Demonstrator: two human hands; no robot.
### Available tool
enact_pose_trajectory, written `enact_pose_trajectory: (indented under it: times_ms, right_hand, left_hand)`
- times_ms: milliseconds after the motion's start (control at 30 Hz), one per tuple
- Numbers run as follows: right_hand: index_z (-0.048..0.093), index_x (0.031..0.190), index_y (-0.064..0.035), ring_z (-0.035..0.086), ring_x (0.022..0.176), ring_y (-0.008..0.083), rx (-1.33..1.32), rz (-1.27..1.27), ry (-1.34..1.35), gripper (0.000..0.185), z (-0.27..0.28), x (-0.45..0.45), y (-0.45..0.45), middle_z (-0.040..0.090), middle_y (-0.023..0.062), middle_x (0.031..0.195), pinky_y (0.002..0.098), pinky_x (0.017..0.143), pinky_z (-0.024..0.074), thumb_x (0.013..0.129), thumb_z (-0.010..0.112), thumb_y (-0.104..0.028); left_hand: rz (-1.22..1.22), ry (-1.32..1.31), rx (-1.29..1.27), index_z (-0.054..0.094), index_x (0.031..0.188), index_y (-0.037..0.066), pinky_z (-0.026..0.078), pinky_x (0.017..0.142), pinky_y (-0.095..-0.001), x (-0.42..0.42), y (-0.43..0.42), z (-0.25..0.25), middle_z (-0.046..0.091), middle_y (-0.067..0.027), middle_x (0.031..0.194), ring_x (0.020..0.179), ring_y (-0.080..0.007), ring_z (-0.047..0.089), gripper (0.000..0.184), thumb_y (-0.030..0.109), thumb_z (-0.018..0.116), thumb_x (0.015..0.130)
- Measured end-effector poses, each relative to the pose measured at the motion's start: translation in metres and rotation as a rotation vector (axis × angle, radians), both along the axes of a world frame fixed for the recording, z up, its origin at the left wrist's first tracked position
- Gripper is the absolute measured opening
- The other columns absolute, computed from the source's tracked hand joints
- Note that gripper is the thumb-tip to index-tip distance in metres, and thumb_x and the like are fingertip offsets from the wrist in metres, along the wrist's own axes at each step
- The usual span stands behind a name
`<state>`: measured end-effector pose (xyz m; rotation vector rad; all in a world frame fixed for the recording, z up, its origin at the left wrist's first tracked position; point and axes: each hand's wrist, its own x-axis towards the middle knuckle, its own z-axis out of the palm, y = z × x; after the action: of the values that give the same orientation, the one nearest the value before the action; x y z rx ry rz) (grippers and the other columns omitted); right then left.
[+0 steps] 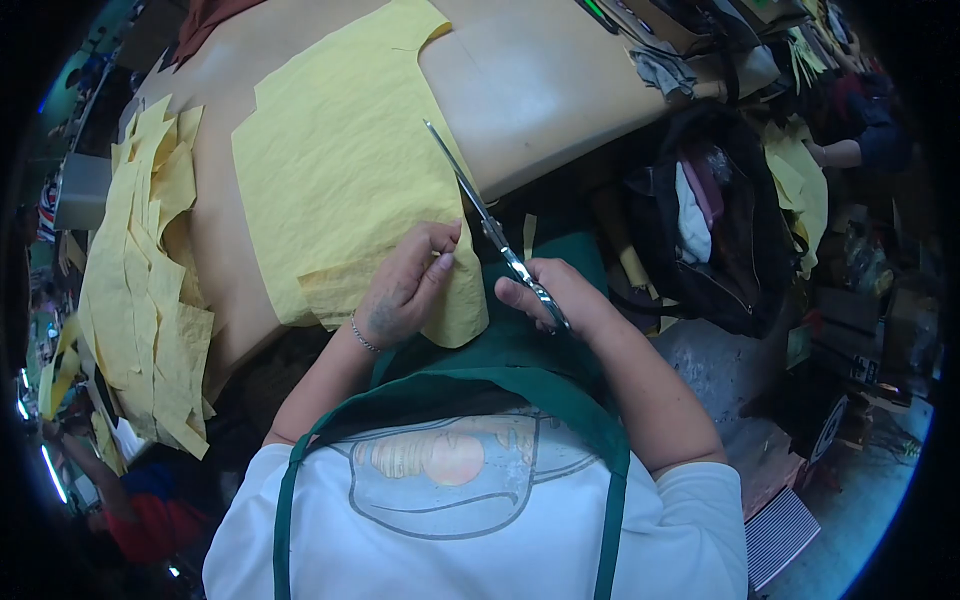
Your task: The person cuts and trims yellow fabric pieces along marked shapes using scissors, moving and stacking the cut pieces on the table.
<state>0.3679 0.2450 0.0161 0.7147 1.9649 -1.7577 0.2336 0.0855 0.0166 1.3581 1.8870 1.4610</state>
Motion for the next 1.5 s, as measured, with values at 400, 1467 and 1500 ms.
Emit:
enact_pose_trajectory:
  times_ms: [400, 1467, 1500]
  right_hand:
    - [0.043, 0.065, -0.0066, 0.047, 0.041, 0.0069, 0.092, -0.056, 0.005, 0.064, -0.005, 0.003, -0.010, 0.044, -0.0019, 0.049, 0.0201, 0.038, 0.0379, 0.061, 0.053, -0.069]
    - [0.051, 0.065, -0.0031, 0.046, 0.040, 0.0086, 0.144, -0.130, -0.063, 0.062, 0.005, -0.015, -0.013, 0.045, 0.0007, 0.050, 0.0232, 0.039, 0.0392, 0.065, 0.056, -0.065]
    - [0.050, 0.065, -0.0034, 0.046, 0.040, 0.0086, 0.146, -0.120, -0.054, 0.062, 0.005, -0.015, -0.012, 0.045, 0.0007, 0.050, 0.0232, 0.039, 0.0392, 0.066, 0.055, -0.065]
  left_hand:
    - [-0.043, -0.053, -0.015, 0.043, 0.087, 0.001, 0.039, 0.079, -0.0384, 0.005, -0.007, -0.002, 0.049, -0.0173, 0.090, 0.091, -0.0346, 0.050, 0.007, 0.006, 0.046, 0.082]
    - [-0.197, -0.120, -0.052, 0.042, 0.088, 0.003, 0.039, 0.074, -0.0387, 0.015, -0.017, -0.002, 0.049, -0.0157, 0.088, 0.082, -0.0337, 0.049, 0.008, 0.008, 0.044, 0.082]
    - [-0.200, -0.135, -0.057, 0.043, 0.088, 0.003, 0.039, 0.074, -0.0386, 0.015, -0.017, 0.000, 0.049, -0.0156, 0.088, 0.082, -0.0335, 0.049, 0.008, 0.008, 0.044, 0.082]
